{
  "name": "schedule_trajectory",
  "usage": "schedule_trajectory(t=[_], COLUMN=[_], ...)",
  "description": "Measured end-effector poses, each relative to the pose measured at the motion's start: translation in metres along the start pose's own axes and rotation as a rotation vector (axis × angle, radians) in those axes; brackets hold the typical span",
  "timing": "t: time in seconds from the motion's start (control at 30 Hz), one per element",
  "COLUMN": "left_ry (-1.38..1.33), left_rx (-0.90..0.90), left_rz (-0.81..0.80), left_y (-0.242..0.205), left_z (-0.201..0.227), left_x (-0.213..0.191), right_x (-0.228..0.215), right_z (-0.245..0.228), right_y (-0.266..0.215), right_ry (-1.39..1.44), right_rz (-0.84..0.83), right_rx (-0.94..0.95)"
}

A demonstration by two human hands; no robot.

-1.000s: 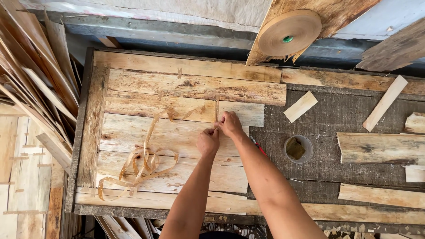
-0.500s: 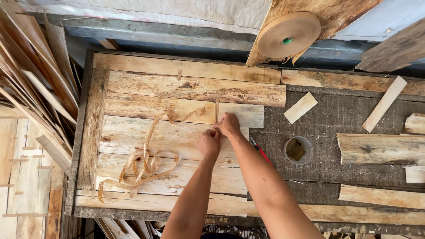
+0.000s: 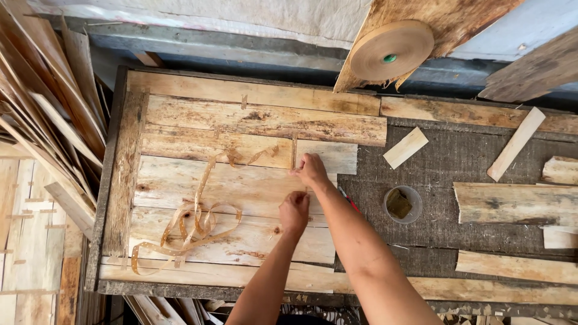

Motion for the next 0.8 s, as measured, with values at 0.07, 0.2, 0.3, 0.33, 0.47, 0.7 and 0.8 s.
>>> schedule_trajectory(t=[0.07, 0.2, 0.3, 0.33, 0.47, 0.7, 0.8], left_ry=[-0.113, -0.331, -0.493, -0.496, -0.436, -0.244, -0.301], left_rx=[-0.033, -0.166, -0.139, -0.137, -0.118, -0.049, -0.010], left_rz=[-0.034, -0.106, -0.149, -0.147, -0.162, -0.195, -0.266], left_y=[-0.002, -0.004, -0.006, -0.008, -0.019, -0.049, -0.064], left_z=[-0.017, -0.025, -0.032, -0.032, -0.024, -0.002, 0.004], left_x=[-0.006, -0.021, -0.028, -0.033, -0.049, -0.045, -0.029], right_x=[-0.001, -0.013, -0.011, -0.014, -0.023, -0.048, -0.045], right_z=[-0.002, -0.015, -0.009, -0.012, -0.024, -0.038, -0.012], right_y=[-0.009, -0.019, -0.033, -0.041, -0.077, -0.145, -0.162], right_ry=[0.016, 0.051, 0.050, 0.049, 0.179, 0.296, 0.510], right_rz=[0.004, 0.022, 0.160, 0.160, 0.007, -0.126, -0.091], right_rx=[-0.035, -0.075, -0.293, -0.295, -0.176, -0.160, -0.169])
Point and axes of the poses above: each hand's wrist, its own y-axis towards the middle knuckle, its own x-axis out of the palm, z = x × y, the point moved 6 cm from there along y, towards the middle knuckle, and after that the axes turned 8 degrees about -x, right-handed, at the moved point
